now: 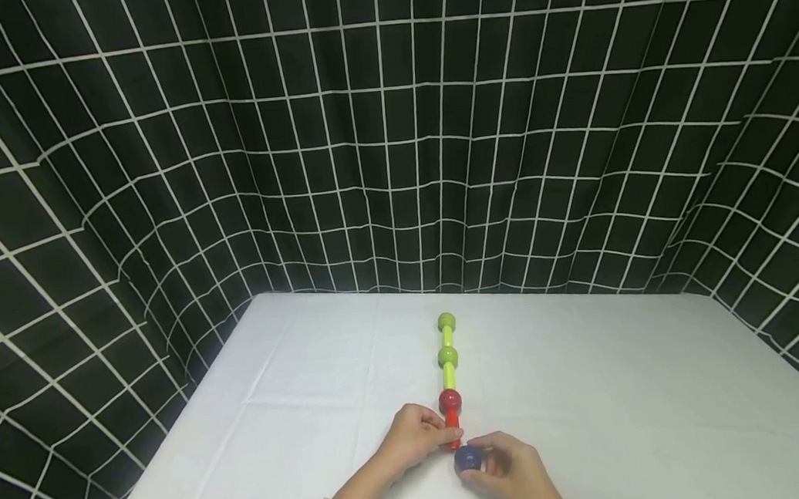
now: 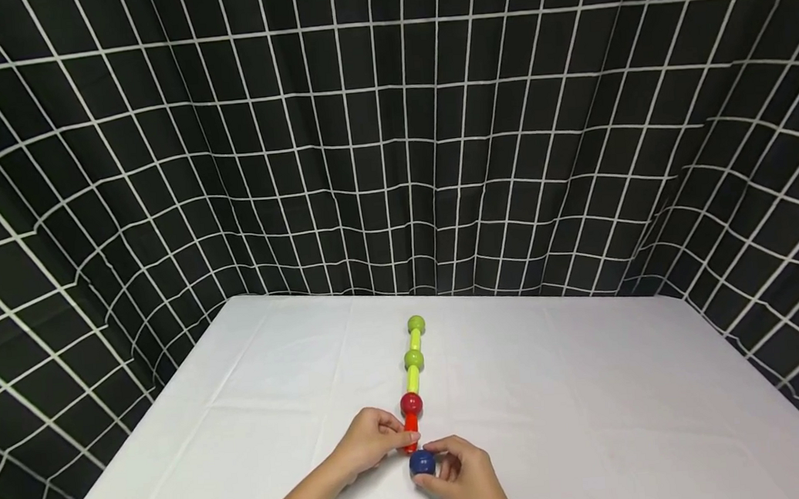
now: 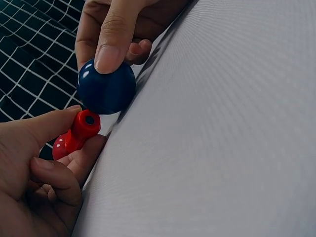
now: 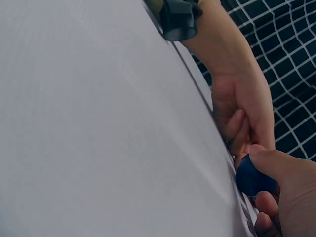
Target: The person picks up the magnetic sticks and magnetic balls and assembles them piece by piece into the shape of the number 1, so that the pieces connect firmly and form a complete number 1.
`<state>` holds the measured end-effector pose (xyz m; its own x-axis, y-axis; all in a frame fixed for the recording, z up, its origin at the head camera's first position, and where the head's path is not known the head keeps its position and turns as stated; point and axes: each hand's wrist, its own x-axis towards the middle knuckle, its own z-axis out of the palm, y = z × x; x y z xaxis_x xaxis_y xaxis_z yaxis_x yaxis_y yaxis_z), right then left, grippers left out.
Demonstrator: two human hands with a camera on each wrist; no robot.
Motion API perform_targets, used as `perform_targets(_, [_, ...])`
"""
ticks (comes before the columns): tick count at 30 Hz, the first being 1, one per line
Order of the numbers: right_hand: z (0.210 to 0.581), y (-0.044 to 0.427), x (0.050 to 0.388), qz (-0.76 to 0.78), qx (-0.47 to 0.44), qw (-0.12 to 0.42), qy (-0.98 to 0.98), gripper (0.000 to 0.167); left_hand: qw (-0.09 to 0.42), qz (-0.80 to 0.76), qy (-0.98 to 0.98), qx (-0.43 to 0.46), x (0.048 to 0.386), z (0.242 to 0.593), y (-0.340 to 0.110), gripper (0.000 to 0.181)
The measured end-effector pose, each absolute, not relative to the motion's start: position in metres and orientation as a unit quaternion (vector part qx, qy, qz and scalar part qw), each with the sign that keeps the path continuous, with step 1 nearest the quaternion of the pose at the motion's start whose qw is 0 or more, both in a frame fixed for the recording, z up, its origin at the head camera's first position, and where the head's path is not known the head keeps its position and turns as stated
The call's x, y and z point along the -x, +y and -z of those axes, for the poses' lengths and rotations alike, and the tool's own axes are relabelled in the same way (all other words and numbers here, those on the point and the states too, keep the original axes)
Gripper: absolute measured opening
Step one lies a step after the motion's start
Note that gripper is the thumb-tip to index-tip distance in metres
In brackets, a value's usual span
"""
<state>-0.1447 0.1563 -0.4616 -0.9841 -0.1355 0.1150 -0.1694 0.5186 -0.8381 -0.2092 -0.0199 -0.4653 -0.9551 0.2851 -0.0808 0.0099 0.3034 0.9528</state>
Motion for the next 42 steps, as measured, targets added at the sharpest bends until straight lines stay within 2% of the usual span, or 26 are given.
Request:
perform_targets(30, [0.464,0.14,0.142,-0.48,-0.101,0.058,-0.87,0.035,0.114,-0.581,0.799,-0.107,0.208,0.466,-0.019,0.024])
perform_targets(42, [0.464,0.138,0.144,-0.488,-0.093,0.035,-0.867,0.036,0.112,-0.588,0.794,-0.101,0.206,0.469,-0.022,0.027])
